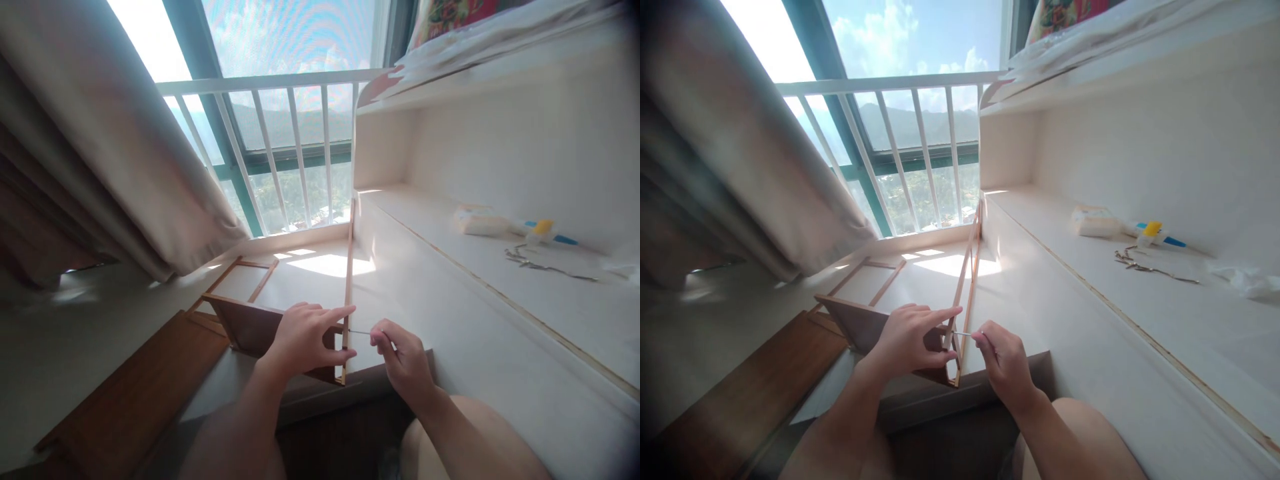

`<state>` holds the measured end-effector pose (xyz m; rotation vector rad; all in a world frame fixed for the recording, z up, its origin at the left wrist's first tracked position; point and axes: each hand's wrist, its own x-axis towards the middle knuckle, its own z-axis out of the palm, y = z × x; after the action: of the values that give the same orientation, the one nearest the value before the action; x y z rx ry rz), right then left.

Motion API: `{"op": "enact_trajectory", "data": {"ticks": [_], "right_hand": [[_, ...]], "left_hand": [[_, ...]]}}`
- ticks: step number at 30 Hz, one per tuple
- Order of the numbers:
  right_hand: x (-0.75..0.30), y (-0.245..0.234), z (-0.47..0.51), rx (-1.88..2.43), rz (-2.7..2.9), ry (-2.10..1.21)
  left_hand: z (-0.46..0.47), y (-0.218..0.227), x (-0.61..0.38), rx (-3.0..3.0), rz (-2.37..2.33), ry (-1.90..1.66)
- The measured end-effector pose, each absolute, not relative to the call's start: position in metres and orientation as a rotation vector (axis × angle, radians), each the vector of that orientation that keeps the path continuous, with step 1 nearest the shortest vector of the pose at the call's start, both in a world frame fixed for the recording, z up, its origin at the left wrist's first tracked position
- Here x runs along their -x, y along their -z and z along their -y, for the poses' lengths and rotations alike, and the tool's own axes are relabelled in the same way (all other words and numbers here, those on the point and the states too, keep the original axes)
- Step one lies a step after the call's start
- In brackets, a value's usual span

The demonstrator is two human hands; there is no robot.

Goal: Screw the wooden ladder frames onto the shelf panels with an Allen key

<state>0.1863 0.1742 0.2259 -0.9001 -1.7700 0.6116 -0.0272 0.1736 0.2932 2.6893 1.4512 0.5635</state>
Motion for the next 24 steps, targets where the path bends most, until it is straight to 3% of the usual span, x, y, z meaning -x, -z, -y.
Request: {"op": "enact_trajectory", "data": {"ticks": [24], "right_hand": [[-0.175,-0.219,-0.172,0.961,1.487,-1.065]], "left_hand": [[-0.174,-0.292,0.029,-2.703,-1.453,-0.57]]}}
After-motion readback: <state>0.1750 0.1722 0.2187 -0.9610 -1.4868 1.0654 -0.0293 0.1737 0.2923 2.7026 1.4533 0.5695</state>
